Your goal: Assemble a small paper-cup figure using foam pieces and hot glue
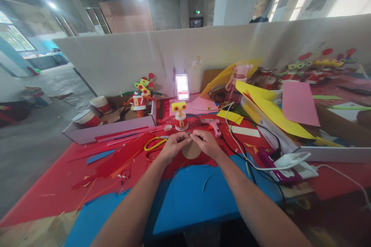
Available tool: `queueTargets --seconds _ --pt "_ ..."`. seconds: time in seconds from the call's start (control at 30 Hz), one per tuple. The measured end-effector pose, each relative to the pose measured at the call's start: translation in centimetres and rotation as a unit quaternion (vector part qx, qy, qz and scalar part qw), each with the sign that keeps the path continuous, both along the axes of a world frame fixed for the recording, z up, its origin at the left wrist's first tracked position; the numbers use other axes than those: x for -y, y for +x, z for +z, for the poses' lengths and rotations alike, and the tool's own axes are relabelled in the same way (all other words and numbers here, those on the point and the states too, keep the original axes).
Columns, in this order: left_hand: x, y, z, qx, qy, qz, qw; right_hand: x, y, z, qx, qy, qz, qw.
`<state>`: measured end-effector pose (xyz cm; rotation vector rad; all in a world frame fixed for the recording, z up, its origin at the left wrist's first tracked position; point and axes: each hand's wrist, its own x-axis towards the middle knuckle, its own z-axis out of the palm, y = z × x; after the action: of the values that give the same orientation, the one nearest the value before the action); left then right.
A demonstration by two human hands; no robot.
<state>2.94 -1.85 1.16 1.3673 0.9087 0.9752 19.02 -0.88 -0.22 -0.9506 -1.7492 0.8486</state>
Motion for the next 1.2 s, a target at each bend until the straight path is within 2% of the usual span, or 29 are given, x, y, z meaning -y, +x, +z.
queueTargets --seconds 0.07,0.13,0.2,0.27,0.33,0.43,0.53,0.6,0.73,0.8,0.9,1.03,1.2 --pt "0.0 -0.2 0.0 -0.027 -0.024 -0.030 0.999 0.0 -0.1 -0.1 -0.040 -0.033 -0.038 0.998" --pt "-0.1 -0.1 -0.3 -0.007 -0.041 -0.018 0.999 0.0 -0.2 -0.2 -0.110 -0.075 -0.065 0.989" --pt "-0.2 0.1 -0.5 0.053 -0.037 0.024 0.998 0.0 -0.4 -0.2 -0.170 -0.129 -0.039 0.976" --pt "-0.3 0.4 -0.7 0.104 -0.029 0.054 0.993 0.0 -0.6 -0.2 -0.189 -0.166 0.007 0.968" --pt "-0.4 0.5 -0.8 0.112 -0.026 0.051 0.992 0.0 -0.7 -0.4 -0.186 -0.155 0.009 0.970" --pt "-0.4 0.4 -0.8 0.080 -0.021 0.036 0.996 -0.1 -0.5 -0.5 -0.164 -0.113 -0.037 0.979" --pt "-0.4 0.1 -0.6 0.048 -0.021 0.030 0.998 -0.1 -0.2 -0.4 -0.130 -0.154 0.029 0.979" --pt "-0.4 0.0 -0.5 0.032 -0.019 0.025 0.999 -0.1 -0.2 -0.3 -0.150 -0.178 0.054 0.971" --pt "-0.2 0.3 -0.6 -0.011 0.025 0.057 0.998 0.1 -0.8 -0.4 -0.211 -0.196 -0.032 0.957" --pt "0.0 0.6 -0.9 -0.015 0.040 0.085 0.995 0.2 -1.1 -0.4 -0.218 -0.207 -0.053 0.952" --pt "0.1 1.0 -1.3 0.024 0.011 0.095 0.995 0.2 -1.2 -0.4 -0.252 -0.230 -0.032 0.940" --pt "0.1 1.3 -1.4 0.071 -0.036 0.055 0.995 0.2 -0.9 -0.2 -0.286 -0.245 -0.011 0.926" --pt "0.2 1.1 -1.3 0.029 0.035 0.079 0.996 0.6 -1.1 0.1 -0.275 -0.244 0.015 0.930"
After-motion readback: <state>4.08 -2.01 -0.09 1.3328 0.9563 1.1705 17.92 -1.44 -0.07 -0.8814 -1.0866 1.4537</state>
